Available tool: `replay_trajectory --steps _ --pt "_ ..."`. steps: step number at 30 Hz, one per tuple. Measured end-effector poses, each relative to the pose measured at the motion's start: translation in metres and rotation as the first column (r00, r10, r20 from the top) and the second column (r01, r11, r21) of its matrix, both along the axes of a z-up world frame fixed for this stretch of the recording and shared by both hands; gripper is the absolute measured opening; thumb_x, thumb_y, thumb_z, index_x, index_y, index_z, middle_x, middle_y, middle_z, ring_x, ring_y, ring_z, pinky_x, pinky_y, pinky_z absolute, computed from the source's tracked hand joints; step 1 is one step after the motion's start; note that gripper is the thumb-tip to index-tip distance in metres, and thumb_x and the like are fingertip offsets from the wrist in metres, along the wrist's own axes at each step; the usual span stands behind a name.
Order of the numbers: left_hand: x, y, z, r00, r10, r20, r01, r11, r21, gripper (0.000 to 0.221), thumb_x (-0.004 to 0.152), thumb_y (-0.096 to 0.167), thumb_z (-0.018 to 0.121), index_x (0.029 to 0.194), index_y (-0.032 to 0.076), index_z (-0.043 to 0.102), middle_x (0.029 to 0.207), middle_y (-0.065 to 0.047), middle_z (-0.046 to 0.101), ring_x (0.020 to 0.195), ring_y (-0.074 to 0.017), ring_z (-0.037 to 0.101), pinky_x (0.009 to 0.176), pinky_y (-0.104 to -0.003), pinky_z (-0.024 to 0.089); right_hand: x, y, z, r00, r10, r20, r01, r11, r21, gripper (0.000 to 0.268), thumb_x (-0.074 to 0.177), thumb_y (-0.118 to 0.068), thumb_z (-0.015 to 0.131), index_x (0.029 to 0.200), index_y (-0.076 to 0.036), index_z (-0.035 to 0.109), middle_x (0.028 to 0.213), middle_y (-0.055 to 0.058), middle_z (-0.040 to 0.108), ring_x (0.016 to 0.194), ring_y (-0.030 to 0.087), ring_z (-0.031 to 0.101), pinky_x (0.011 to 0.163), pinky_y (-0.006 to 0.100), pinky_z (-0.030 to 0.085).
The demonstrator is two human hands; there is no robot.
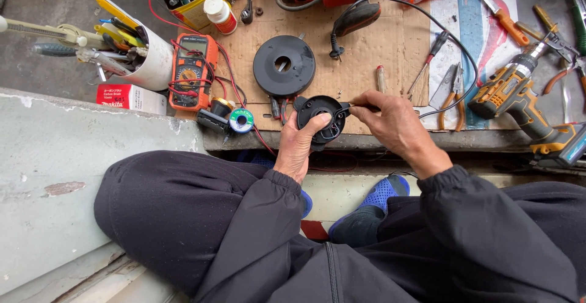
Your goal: Disassembling and inspecting the base of an electric kettle for repair using a screwdriver and soldering iron.
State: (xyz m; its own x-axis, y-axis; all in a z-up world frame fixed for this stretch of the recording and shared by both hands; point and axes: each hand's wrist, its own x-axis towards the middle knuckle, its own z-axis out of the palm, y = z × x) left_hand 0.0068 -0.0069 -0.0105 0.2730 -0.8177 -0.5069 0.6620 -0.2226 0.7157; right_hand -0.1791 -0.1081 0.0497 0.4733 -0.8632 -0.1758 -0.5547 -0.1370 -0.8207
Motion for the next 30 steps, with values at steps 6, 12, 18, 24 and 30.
replay_trajectory --steps 6,12,18,24,30 --pt "-0.004 -0.003 -0.011 1.0 0.006 0.023 -0.005 1.0 -0.022 0.057 0.086 0.017 0.099 0.136 0.015 0.071 0.112 -0.007 0.078 0.11 -0.0237 0.078 0.097 -0.05 0.069 0.012 0.068 0.028 0.897 -0.431 0.095 0.437 0.898 -0.05 0.011 0.108 -0.03 0.083 0.103 -0.022 0.087 0.076 0.0 0.072 0.078 0.01 0.059 0.074 0.031 0.049" --pt "-0.008 0.0 -0.003 0.999 -0.019 0.051 0.023 0.996 -0.081 0.063 0.088 0.016 0.098 0.144 0.014 0.069 0.121 -0.007 0.078 0.124 -0.021 0.069 0.11 -0.051 0.059 0.025 0.081 0.015 0.68 -0.693 0.239 0.344 0.59 0.73 0.036 0.101 -0.016 0.078 0.126 0.007 0.073 0.101 0.022 0.083 0.09 0.025 0.084 0.088 0.037 0.07" --pt "-0.011 0.002 0.007 0.998 -0.014 0.063 0.02 0.995 -0.097 0.063 0.086 0.016 0.099 0.142 0.016 0.07 0.122 -0.003 0.078 0.125 -0.0168 0.066 0.116 -0.047 0.053 0.027 0.08 0.011 0.671 -0.698 0.251 0.355 0.599 0.717 0.025 0.099 -0.013 0.081 0.116 0.004 0.075 0.097 0.02 0.084 0.085 0.023 0.085 0.083 0.035 0.071" --pt "-0.01 0.002 0.01 0.999 -0.014 0.041 0.019 0.992 -0.122 0.06 0.087 0.015 0.098 0.14 0.017 0.071 0.115 -0.001 0.08 0.118 -0.013 0.069 0.111 -0.042 0.056 0.027 0.076 0.013 0.698 -0.668 0.257 0.358 0.637 0.683 0.028 0.098 -0.014 0.08 0.115 0.008 0.075 0.097 0.027 0.082 0.084 0.031 0.085 0.081 0.042 0.072" --pt "-0.013 0.002 0.017 0.999 0.013 0.043 -0.007 0.992 -0.129 0.053 0.085 0.014 0.099 0.131 0.017 0.075 0.11 0.002 0.081 0.112 -0.0093 0.071 0.108 -0.037 0.059 0.026 0.075 0.011 0.708 -0.659 0.255 0.364 0.65 0.667 0.028 0.098 -0.014 0.08 0.114 0.009 0.074 0.097 0.03 0.082 0.084 0.034 0.085 0.08 0.043 0.072"
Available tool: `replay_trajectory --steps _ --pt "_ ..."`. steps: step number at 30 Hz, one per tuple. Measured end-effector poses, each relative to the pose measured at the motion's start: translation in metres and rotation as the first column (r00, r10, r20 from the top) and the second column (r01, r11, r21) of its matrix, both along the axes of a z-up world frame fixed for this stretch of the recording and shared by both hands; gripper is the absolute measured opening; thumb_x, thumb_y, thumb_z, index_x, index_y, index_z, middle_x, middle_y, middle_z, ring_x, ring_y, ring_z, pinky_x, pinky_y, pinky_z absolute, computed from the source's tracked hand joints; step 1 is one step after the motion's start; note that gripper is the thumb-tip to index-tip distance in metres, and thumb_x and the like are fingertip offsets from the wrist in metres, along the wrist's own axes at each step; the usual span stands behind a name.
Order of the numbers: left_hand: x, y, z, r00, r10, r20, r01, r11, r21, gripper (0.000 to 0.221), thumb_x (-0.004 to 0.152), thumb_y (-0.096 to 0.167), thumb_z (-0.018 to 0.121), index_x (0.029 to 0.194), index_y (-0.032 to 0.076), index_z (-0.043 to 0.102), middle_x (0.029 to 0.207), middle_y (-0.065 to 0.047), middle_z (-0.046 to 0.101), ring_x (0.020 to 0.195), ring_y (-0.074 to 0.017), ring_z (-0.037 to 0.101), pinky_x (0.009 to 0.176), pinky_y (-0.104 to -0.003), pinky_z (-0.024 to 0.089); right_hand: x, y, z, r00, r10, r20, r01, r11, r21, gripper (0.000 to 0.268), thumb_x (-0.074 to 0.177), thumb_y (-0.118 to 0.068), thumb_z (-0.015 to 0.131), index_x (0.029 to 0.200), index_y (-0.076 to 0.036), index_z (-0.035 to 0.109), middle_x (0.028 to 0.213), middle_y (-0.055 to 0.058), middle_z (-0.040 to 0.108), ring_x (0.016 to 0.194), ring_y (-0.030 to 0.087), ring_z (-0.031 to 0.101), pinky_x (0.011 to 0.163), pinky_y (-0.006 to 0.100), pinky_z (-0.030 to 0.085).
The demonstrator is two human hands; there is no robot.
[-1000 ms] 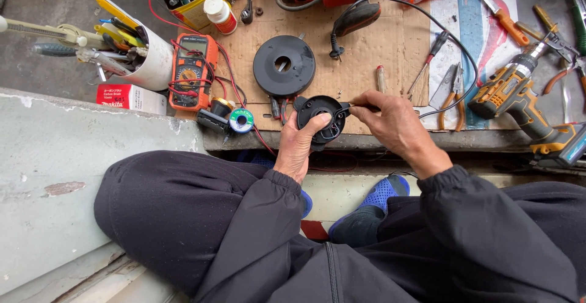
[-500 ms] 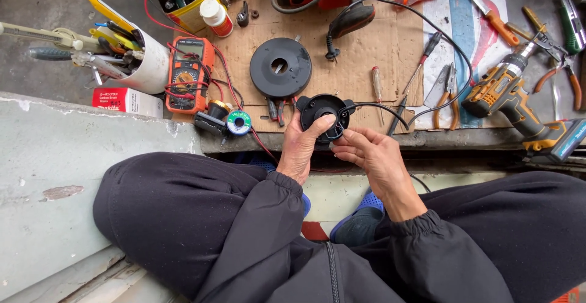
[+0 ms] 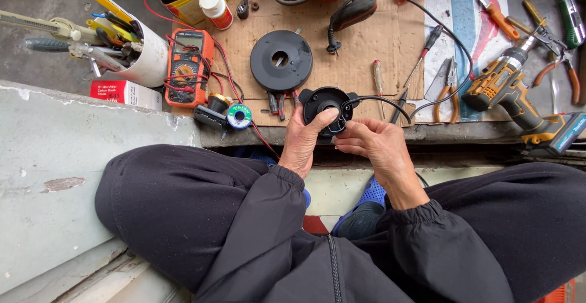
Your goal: Disassembling and inspecting the base of an electric kettle for repair using a screwdriver and soldering iron.
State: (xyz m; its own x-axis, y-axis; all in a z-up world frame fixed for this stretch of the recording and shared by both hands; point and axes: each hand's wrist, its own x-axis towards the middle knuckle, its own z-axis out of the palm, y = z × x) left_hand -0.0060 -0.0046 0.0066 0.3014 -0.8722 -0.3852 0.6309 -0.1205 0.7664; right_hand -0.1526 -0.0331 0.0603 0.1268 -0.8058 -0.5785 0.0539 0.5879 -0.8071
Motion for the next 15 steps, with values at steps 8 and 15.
replay_trajectory --steps 8,15 --pt "-0.002 -0.001 -0.011 1.0 0.026 0.008 -0.026 1.0 0.005 0.055 0.083 0.012 0.1 0.131 0.015 0.075 0.108 0.0 0.081 0.106 -0.009 0.072 0.1 -0.034 0.062 0.006 -0.002 -0.009 0.996 -0.036 -0.076 0.035 0.999 -0.011 0.022 0.094 -0.008 0.074 0.106 0.01 0.073 0.088 0.03 0.079 0.076 0.037 0.084 0.073 0.044 0.072" --pt "-0.006 0.001 0.015 0.993 0.109 0.043 -0.113 0.986 0.12 0.05 0.078 0.015 0.102 0.121 0.015 0.077 0.105 -0.001 0.08 0.1 -0.0125 0.071 0.084 -0.037 0.065 0.023 0.0 0.03 0.979 -0.04 -0.198 0.045 0.999 0.016 0.032 0.095 -0.012 0.069 0.113 0.013 0.075 0.093 0.036 0.078 0.078 0.039 0.083 0.075 0.046 0.071"
